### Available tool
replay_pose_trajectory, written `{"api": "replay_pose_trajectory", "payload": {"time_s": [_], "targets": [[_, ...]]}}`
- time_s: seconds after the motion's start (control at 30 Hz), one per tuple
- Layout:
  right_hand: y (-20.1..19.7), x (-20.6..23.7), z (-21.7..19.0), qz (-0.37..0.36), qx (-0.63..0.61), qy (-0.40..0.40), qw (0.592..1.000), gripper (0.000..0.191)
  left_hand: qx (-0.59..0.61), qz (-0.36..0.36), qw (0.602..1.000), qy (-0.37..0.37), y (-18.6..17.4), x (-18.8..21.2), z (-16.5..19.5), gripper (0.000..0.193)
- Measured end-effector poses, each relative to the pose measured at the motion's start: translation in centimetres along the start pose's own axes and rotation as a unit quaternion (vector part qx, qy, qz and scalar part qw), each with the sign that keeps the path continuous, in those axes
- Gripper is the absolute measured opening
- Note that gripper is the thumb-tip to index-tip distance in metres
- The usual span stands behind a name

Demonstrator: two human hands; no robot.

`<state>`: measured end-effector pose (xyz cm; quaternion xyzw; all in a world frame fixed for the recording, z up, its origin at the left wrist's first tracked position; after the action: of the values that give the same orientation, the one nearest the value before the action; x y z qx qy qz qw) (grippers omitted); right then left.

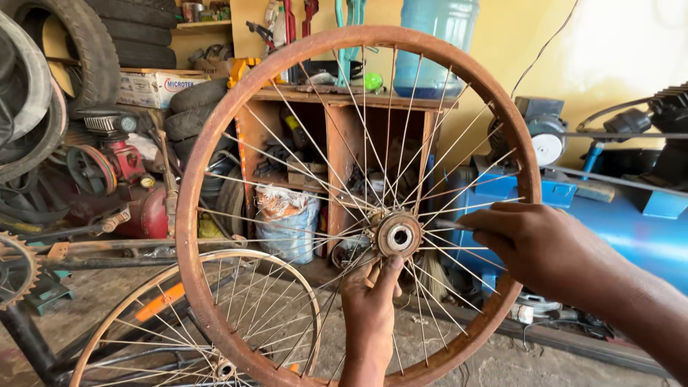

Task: The person repairs a bicycle wheel by adjusting the hub and spokes by hand and using a tool, spinning the wheel to check its rotation.

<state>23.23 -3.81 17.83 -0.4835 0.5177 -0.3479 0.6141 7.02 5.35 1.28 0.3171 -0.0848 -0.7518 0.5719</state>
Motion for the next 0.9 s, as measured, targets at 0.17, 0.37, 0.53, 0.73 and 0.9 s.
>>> {"api": "replay_pose_trajectory", "payload": {"time_s": [0.17,0.37,0.53,0.73,0.9], "targets": [[-0.9,-0.6,-2.3,-0.166,0.17,0.118,0.964,0.027,-0.096,-0.003,0.995,0.023,-0.6,-0.1,-0.2,0.029],[-1.1,-0.8,-4.6,-0.03,0.358,-0.115,0.926,0.037,-0.22,-0.001,0.967,0.126,-0.3,-0.6,0.1,0.023],[-1.0,-1.0,-5.0,-0.034,0.407,-0.139,0.902,0.028,-0.311,0.022,0.933,0.178,-0.7,-0.5,1.1,0.023],[-1.3,-0.8,-7.2,-0.002,0.425,-0.204,0.882,0.026,-0.393,0.054,0.907,0.139,-0.8,0.2,2.6,0.033],[-1.0,-1.0,-8.0,-0.075,0.43,-0.18,0.881,0.014,-0.402,0.05,0.909,0.099,-0.9,0.4,3.0,0.032]]}}
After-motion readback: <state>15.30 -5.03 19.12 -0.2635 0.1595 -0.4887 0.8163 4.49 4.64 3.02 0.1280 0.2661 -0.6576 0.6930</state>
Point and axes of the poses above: each hand's wrist, its own x-axis away from the middle knuckle, its own y-axis out of the palm, z = x × y, the point moved 4 cm from there along -x, towards the middle knuckle, and after that the axes turned 13 degrees about -z, right-handed, at the moved point
